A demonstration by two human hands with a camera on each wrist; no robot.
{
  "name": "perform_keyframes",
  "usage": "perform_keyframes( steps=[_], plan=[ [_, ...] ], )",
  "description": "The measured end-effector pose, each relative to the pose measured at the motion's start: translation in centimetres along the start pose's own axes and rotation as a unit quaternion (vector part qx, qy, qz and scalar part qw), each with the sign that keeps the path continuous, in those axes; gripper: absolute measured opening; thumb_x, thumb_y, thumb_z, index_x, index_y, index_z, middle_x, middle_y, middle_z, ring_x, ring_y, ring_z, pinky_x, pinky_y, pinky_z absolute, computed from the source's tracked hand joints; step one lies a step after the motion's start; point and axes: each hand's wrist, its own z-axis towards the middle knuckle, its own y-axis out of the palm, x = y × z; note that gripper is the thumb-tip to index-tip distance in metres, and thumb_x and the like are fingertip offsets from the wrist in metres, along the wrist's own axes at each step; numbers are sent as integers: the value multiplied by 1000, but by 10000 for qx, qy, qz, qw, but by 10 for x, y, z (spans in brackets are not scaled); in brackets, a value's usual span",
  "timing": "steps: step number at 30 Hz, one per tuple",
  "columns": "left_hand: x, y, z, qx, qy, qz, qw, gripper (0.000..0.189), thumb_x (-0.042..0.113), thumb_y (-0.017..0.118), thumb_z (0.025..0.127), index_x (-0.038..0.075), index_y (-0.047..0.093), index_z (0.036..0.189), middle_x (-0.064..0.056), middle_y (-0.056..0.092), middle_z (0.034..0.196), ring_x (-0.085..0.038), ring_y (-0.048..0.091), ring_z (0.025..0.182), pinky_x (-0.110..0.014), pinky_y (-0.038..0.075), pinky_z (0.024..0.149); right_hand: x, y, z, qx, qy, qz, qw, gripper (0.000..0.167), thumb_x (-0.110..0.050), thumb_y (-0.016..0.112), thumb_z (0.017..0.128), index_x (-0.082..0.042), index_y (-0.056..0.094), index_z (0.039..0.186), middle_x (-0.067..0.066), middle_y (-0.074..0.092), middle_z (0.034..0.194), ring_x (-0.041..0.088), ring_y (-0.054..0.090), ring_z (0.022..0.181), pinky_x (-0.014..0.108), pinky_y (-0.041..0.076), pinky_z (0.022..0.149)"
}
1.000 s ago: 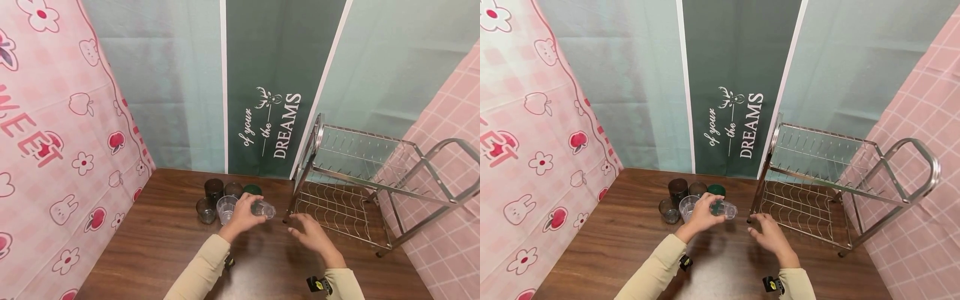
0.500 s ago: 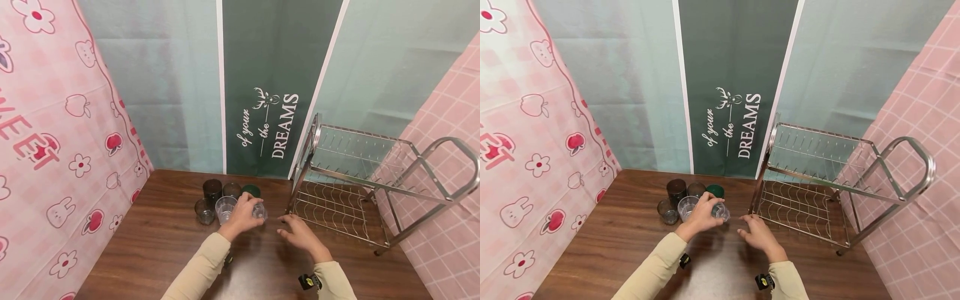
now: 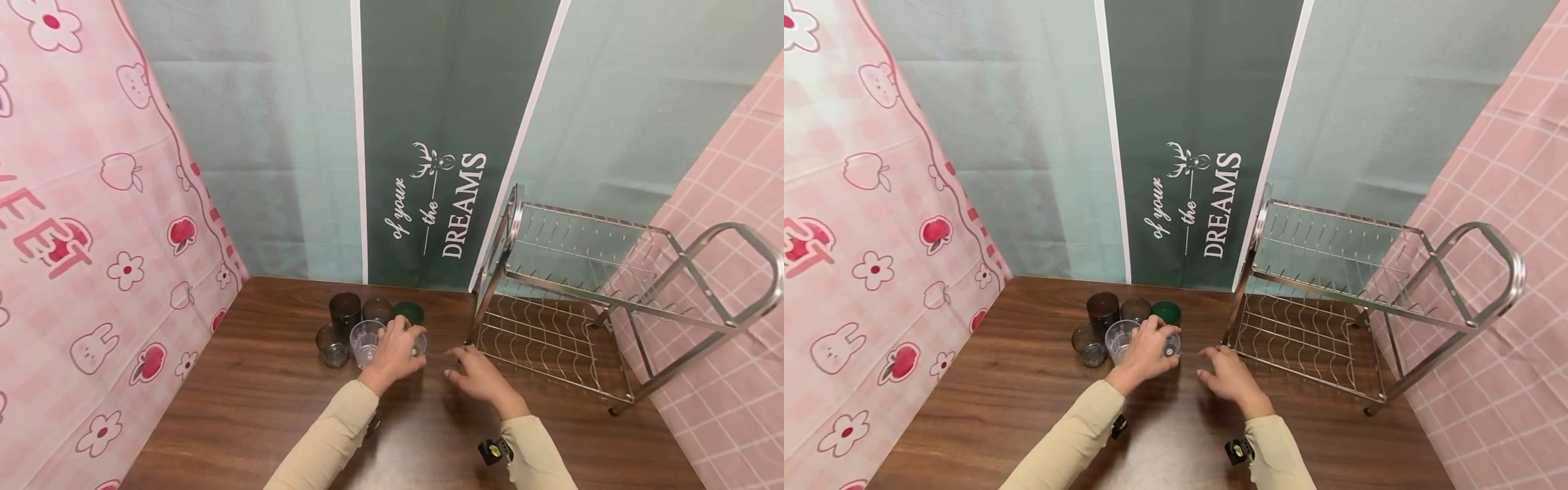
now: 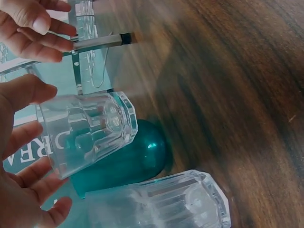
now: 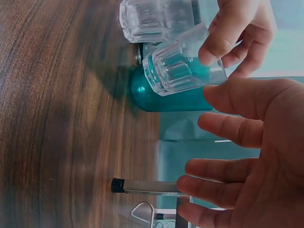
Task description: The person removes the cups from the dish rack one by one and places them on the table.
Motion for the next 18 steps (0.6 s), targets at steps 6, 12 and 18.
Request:
perform_keyframes(
  steps=[6,12,18],
  plan=[
    [-2,8,0,12,-1,426,9991,46,34,74,69,20,65,112,-5,48,104,-22,49,92,-38,33,70,1,5,5,-45,-5,-54,10000,29,-13,67,83,-1,62,109,16,59,109,37,52,107,49,38,91],
    [-4,15,0,259,71,647,9975,43,34,76,68,19,67,108,-6,48,104,-23,50,90,-40,33,71,3,10,9,-34,-4,-20,10000,29,-12,68,82,-2,62,109,14,59,109,34,53,107,47,39,89],
    [-4,19,-2,335,55,753,9966,42,35,77,69,17,68,106,-8,46,104,-24,50,88,-44,34,77,3,12,11,-50,80,23,10000,28,-12,68,82,-4,63,108,12,59,107,32,54,104,47,41,87]
  ],
)
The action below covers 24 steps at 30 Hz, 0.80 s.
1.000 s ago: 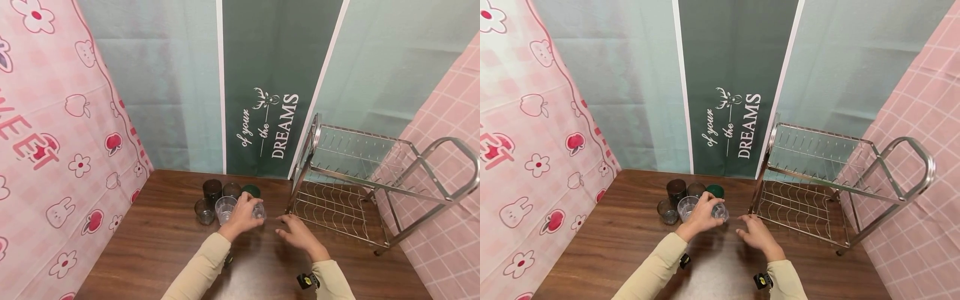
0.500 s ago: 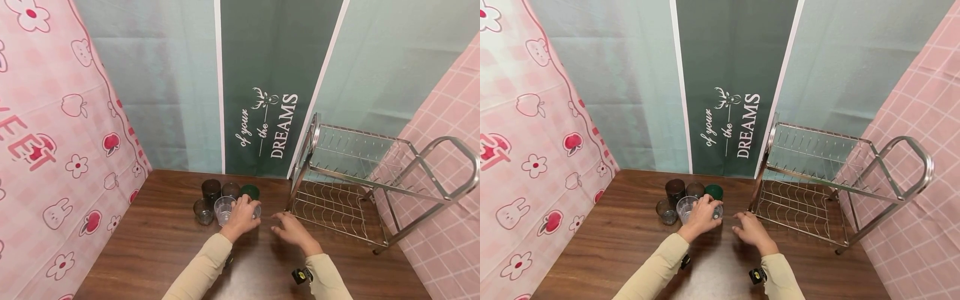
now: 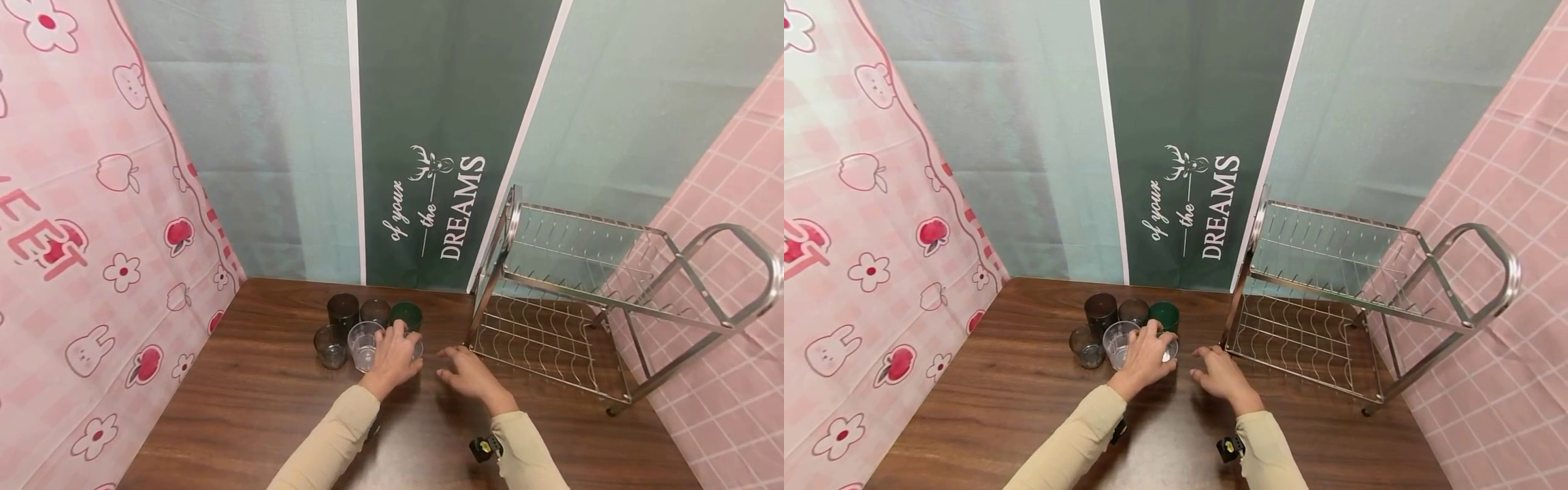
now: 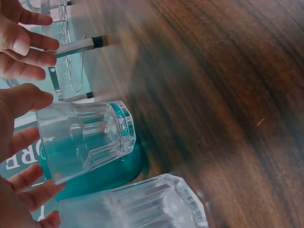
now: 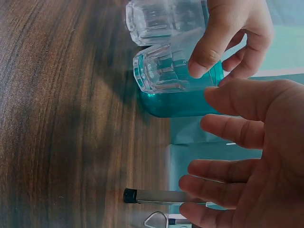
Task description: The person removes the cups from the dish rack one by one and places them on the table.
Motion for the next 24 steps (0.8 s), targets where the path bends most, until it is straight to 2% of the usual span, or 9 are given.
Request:
perform_keyframes(
  steps=[11,24],
  plan=[
    [1,3,-2,-137,60,361,9992,40,40,75,73,18,68,106,-6,49,101,-23,53,87,-45,34,77,1,3,4,-28,-37,79,10000,27,-11,68,81,-3,63,107,9,60,100,29,56,97,46,43,83],
    [0,8,-6,-168,212,611,9978,38,39,75,72,17,68,103,-6,52,96,-23,54,82,-46,35,75,-3,5,8,-3,0,43,10000,30,-10,68,82,0,62,109,15,58,105,32,55,99,48,43,83]
  ],
)
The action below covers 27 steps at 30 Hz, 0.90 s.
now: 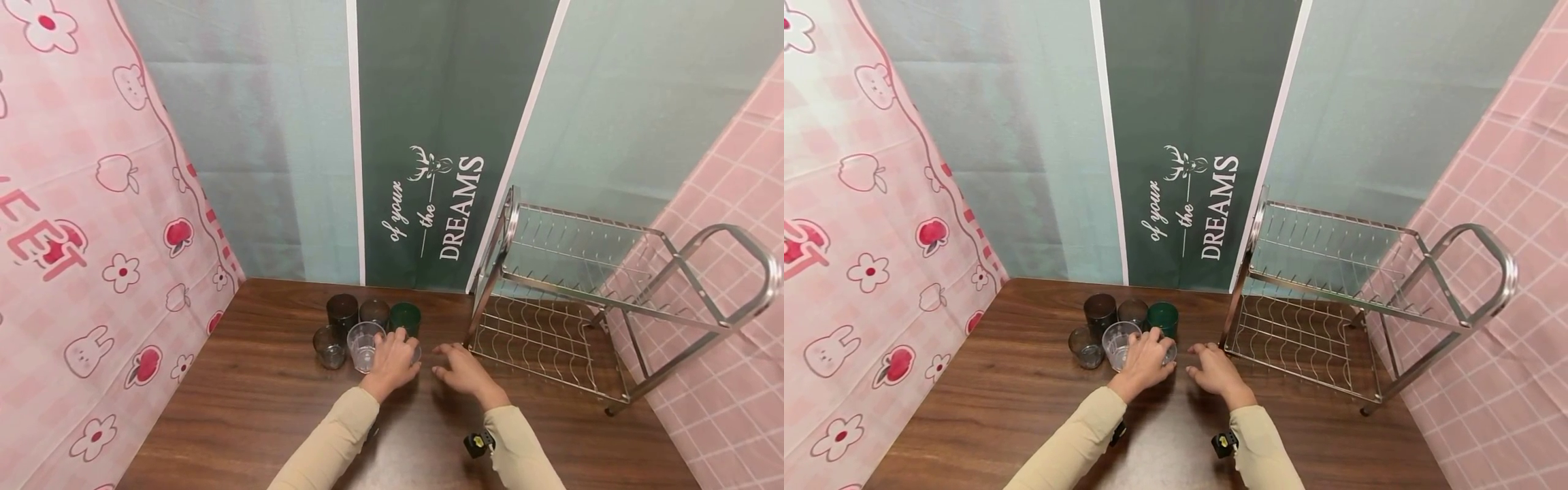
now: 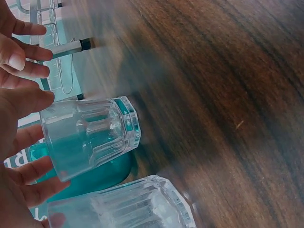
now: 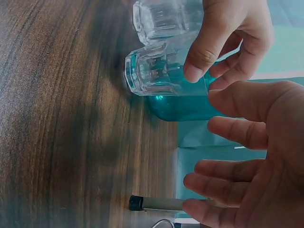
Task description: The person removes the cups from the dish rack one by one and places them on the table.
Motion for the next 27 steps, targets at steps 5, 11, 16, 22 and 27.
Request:
perform_keyframes(
  steps=[5,11,16,22,27],
  plan=[
    [0,1,1,-107,-79,35,9999,37,40,75,73,17,68,102,-5,51,92,-23,54,82,-47,35,75,-2,-1,3,-9,-65,-100,9999,31,-10,69,82,0,62,110,17,58,107,33,56,98,47,44,82],
    [-1,-6,-4,-75,-91,24,9999,36,42,73,74,17,68,99,-5,51,91,-23,52,83,-46,36,75,-4,-4,-3,42,19,-46,10000,32,-13,68,83,-2,61,112,15,58,107,32,55,99,48,43,83],
    [-2,-16,-13,307,-53,-25,9995,36,43,72,74,17,68,99,-5,52,92,-23,52,85,-44,37,73,-10,-9,-12,355,59,51,9993,32,-14,67,83,-2,61,113,18,56,110,35,54,102,51,42,84],
    [-1,-21,-21,656,-144,-250,9974,37,40,73,73,17,67,101,-6,52,94,-24,52,86,-44,37,71,-11,-8,-21,898,-129,-223,9956,30,-13,68,83,-4,62,111,16,56,110,33,55,102,48,43,84],
    [-6,-29,-37,1271,-122,-401,9910,35,36,75,71,14,68,97,-7,53,93,-25,51,84,-42,37,68,-10,-3,-39,1995,-590,-771,9751,28,-12,71,80,-5,65,106,16,58,107,33,57,98,49,46,77]
  ],
)
